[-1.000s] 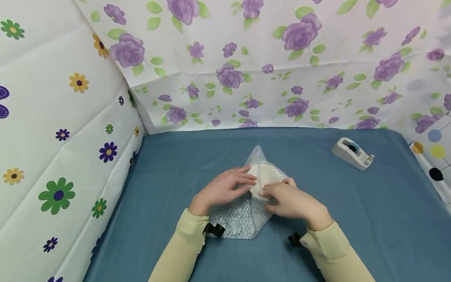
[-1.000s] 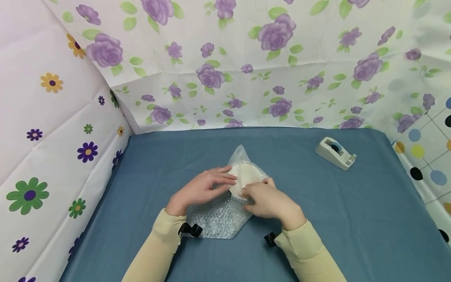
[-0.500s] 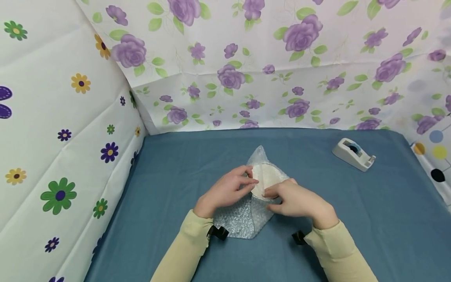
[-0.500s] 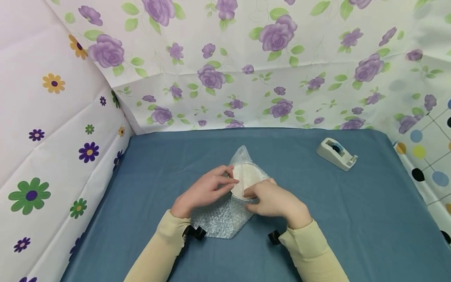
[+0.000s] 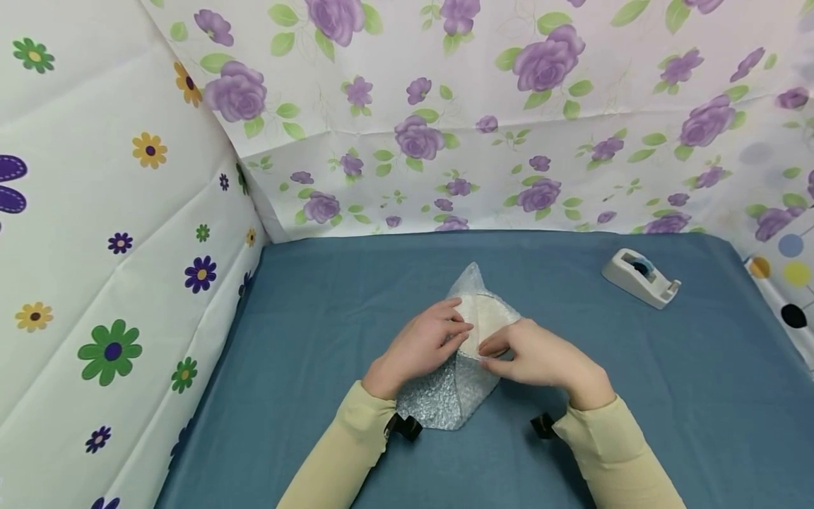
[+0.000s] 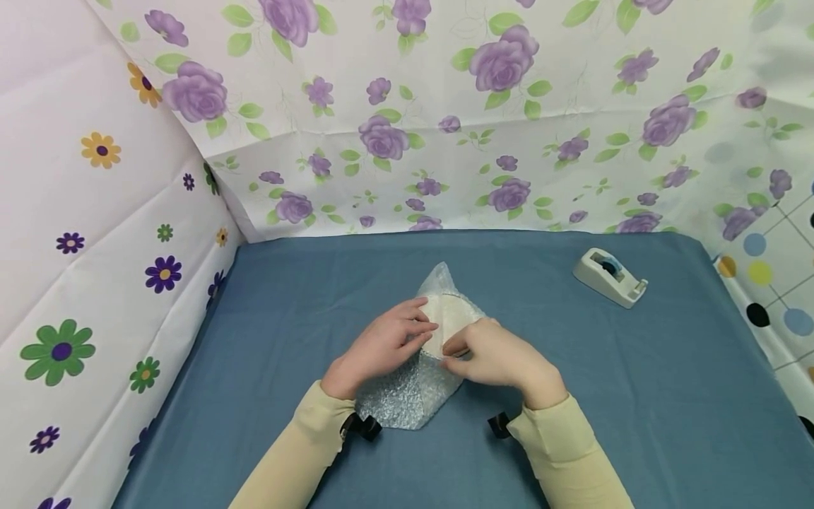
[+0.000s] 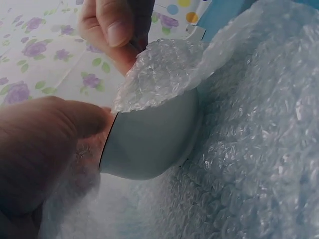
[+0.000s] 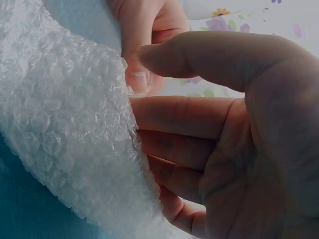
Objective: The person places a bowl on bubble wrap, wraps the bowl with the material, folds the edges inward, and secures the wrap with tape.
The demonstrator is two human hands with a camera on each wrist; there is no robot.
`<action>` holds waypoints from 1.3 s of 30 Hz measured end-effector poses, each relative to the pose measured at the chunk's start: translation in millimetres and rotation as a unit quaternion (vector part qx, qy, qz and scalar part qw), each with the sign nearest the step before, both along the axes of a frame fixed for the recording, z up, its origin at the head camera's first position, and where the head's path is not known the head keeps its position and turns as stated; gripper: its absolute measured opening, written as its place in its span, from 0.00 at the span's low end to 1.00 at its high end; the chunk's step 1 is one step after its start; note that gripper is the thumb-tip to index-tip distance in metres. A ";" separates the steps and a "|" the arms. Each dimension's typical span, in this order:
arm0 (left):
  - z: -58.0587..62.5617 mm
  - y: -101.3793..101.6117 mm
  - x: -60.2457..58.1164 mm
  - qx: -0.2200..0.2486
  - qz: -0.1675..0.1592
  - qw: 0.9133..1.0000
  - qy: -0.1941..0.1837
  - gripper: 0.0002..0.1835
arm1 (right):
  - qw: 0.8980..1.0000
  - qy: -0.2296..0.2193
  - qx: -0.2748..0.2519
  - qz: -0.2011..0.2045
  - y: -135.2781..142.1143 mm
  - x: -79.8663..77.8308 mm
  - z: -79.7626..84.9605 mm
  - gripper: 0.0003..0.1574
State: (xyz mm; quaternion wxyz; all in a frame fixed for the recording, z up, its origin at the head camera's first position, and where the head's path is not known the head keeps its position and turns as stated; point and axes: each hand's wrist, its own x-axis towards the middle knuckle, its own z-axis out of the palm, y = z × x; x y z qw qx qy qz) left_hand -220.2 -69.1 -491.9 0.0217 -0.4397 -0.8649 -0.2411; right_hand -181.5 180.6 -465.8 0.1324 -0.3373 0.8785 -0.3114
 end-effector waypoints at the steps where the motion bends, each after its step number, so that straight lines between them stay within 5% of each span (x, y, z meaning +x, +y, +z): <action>1: 0.6 0.5 0.1 0.003 0.001 1.000 -0.002 0.12 | 1.000 -0.004 -0.007 0.001 0.6 -0.5 -0.3 0.10; 8: -0.4 1.4 2.1 0.013 0.036 0.999 -0.027 0.12 | 0.999 0.001 -0.034 -0.025 3.6 -0.5 0.8 0.10; 17: -2.5 0.9 3.6 0.004 -0.011 0.996 -0.085 0.13 | 0.995 0.060 -0.028 -0.073 0.2 -1.1 4.1 0.13; 25: -3.5 0.7 2.6 -0.033 -0.043 0.997 -0.060 0.19 | 0.994 0.058 0.018 -0.086 -3.0 -0.8 0.0 0.14; 39: -1.7 -2.9 6.5 -0.082 -0.008 0.996 -0.028 0.18 | 0.983 0.114 0.089 -0.114 -17.5 4.3 -5.9 0.11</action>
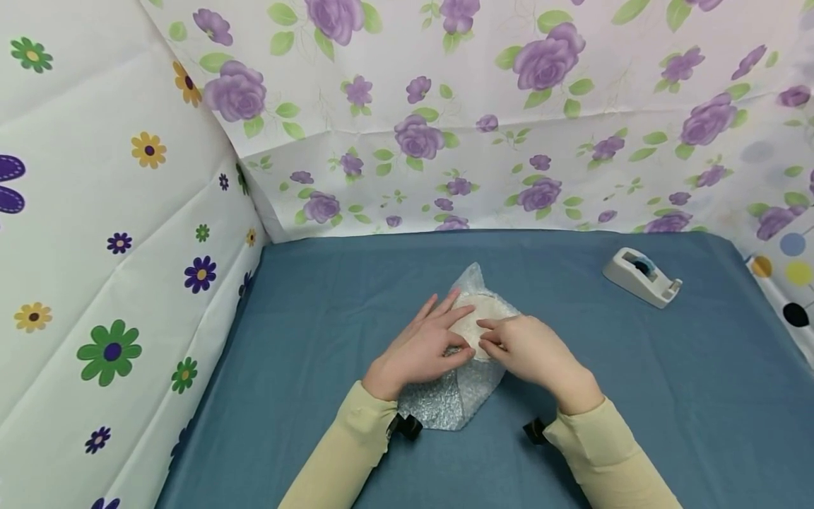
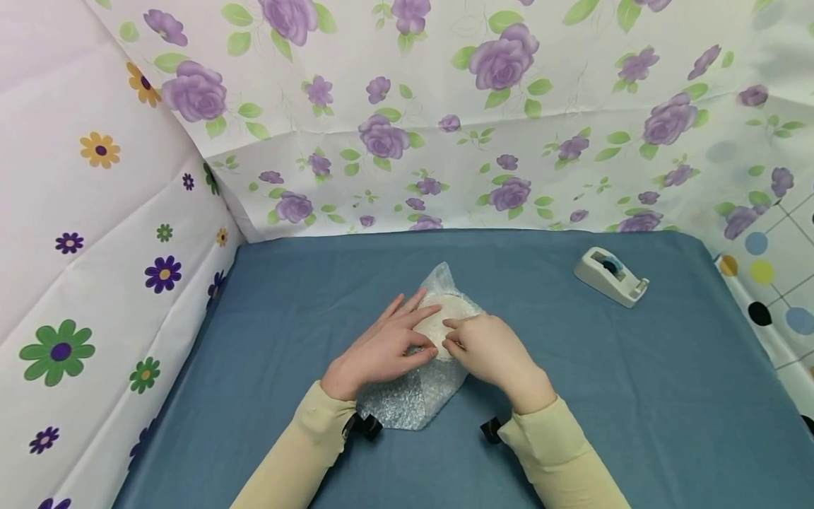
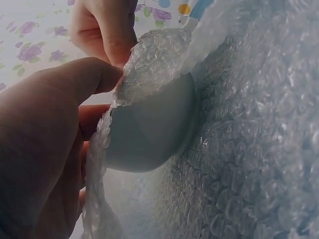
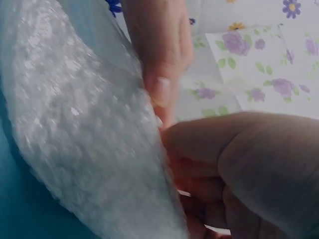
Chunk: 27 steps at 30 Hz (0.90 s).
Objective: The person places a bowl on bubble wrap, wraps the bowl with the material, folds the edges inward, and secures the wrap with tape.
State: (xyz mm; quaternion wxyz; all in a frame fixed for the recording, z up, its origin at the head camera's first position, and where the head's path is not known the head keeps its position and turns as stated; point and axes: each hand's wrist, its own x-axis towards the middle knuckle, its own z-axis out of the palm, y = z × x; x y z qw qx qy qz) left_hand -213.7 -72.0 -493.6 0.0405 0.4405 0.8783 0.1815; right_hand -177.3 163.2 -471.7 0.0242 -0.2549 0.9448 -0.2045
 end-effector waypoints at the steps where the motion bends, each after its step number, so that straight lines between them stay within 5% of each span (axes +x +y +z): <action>1: 0.1 -0.2 -0.2 -0.001 0.001 1.000 0.001 0.18 | 1.000 0.011 0.011 -0.004 -2.0 0.7 -0.5 0.11; 10: 0.7 -3.0 -0.7 -0.004 0.007 1.000 -0.022 0.19 | 0.994 0.061 0.086 -0.041 -18.4 5.5 -4.6 0.13; 27: 1.4 -8.9 -4.3 -0.021 -0.006 0.998 -0.067 0.20 | 0.989 0.045 0.128 -0.065 -24.2 5.5 -8.1 0.16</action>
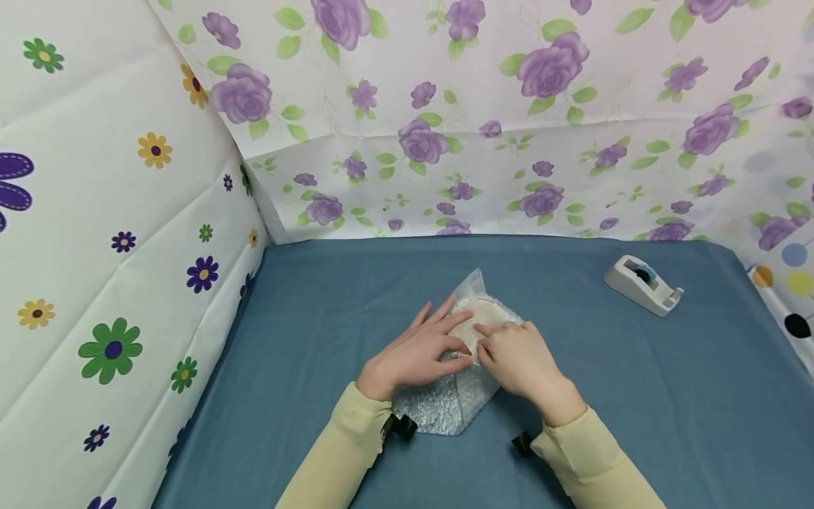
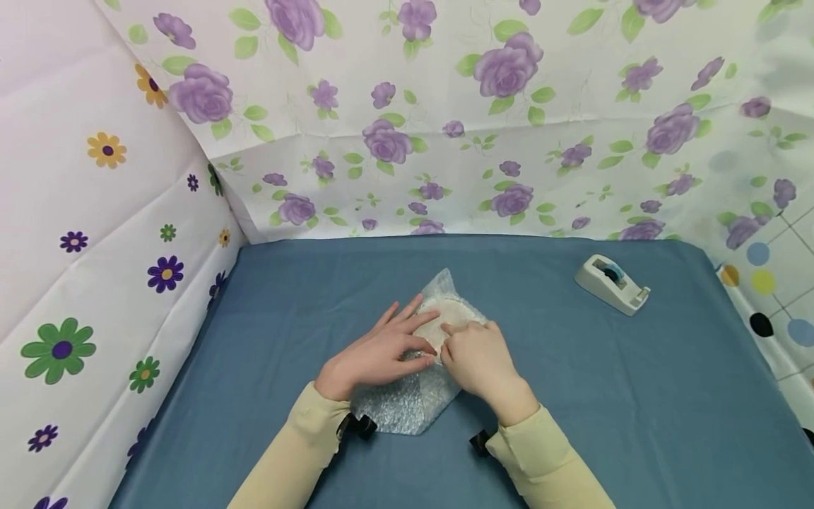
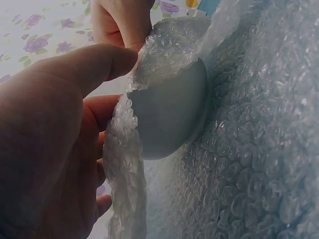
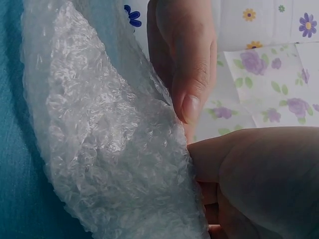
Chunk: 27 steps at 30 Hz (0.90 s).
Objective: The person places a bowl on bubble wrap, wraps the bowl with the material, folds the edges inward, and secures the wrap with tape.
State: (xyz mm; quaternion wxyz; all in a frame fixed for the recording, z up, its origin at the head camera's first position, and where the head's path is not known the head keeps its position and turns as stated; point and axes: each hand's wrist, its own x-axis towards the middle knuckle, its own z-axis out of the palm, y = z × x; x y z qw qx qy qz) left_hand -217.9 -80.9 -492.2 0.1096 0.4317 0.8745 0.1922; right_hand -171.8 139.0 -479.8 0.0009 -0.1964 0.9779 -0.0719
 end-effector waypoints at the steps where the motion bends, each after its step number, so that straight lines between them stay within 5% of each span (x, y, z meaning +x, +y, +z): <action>1: 0.0 -0.5 0.4 0.000 -0.002 1.000 0.000 0.20 | 1.000 -0.005 0.001 -0.001 -0.1 0.6 0.1 0.16; 21: 4.4 -9.0 -4.6 0.018 -0.012 1.000 -0.004 0.20 | 0.999 -0.042 0.003 -0.009 -2.0 0.7 0.8 0.18; 27: 13.4 -17.9 -6.1 0.049 -0.001 0.998 -0.031 0.23 | 0.999 -0.047 0.002 -0.019 -4.1 1.9 0.2 0.18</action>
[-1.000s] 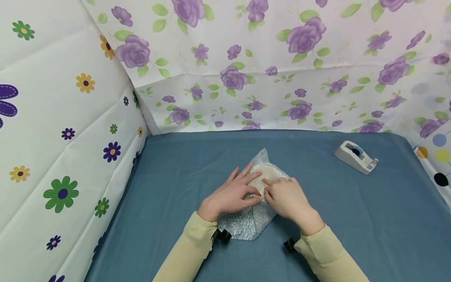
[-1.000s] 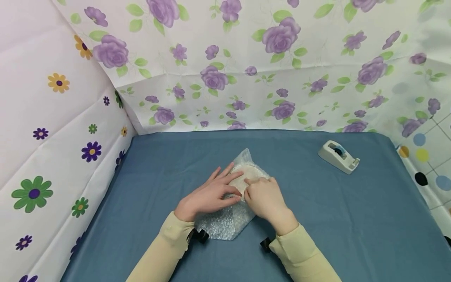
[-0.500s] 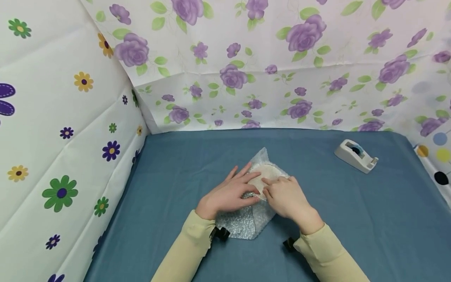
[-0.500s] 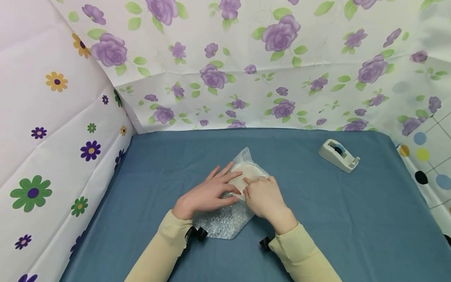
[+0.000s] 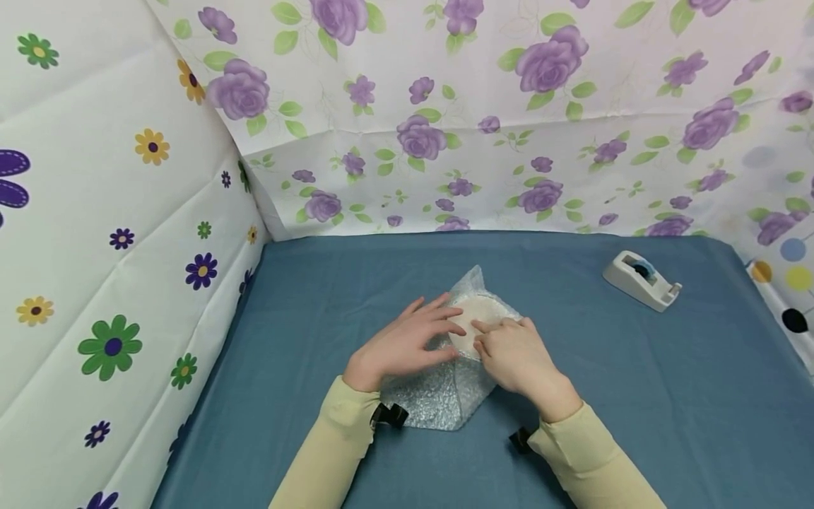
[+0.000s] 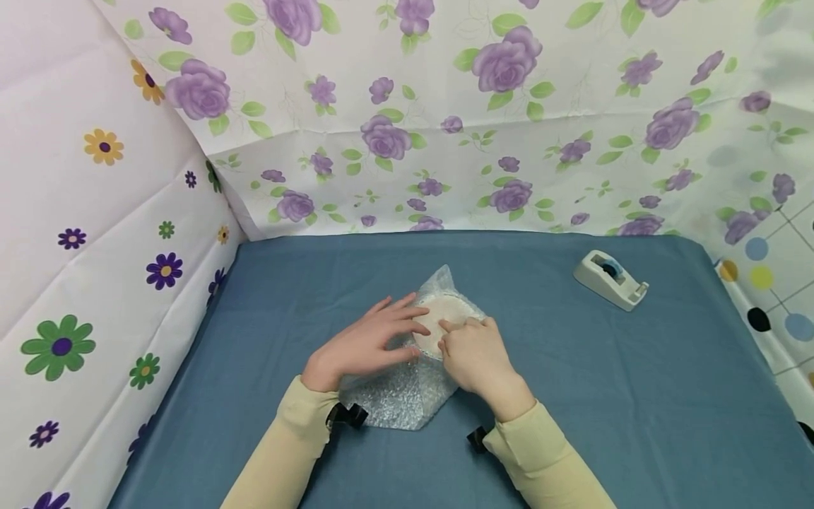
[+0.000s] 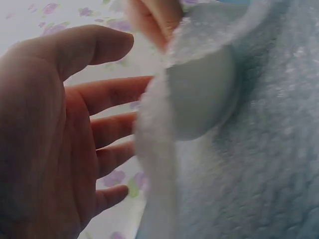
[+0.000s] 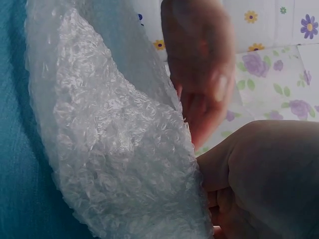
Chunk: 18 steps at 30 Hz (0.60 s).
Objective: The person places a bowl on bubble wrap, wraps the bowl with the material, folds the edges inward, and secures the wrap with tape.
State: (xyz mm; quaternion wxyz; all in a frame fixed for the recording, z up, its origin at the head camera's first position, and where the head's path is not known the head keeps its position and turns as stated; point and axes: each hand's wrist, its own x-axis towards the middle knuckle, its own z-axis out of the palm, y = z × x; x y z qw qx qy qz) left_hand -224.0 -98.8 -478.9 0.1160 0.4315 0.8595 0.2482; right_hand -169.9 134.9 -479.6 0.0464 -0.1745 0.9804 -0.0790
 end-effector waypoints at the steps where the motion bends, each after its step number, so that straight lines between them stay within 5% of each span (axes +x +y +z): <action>1: 2.1 -1.7 -0.1 0.010 0.004 1.000 -0.007 0.24 | 1.000 -0.002 0.002 -0.001 0.1 0.4 0.5 0.18; 7: 4.3 -20.7 2.5 0.085 0.095 0.990 -0.066 0.27 | 1.000 -0.005 0.011 -0.003 -0.2 1.3 1.0 0.18; 12: -2.8 -55.2 18.7 0.072 0.190 0.972 -0.120 0.32 | 1.000 0.001 0.003 -0.001 -0.8 2.8 0.0 0.20; 18: -13.9 -93.5 48.2 0.012 0.191 0.961 -0.202 0.37 | 1.000 0.004 0.002 0.000 1.4 2.7 0.1 0.21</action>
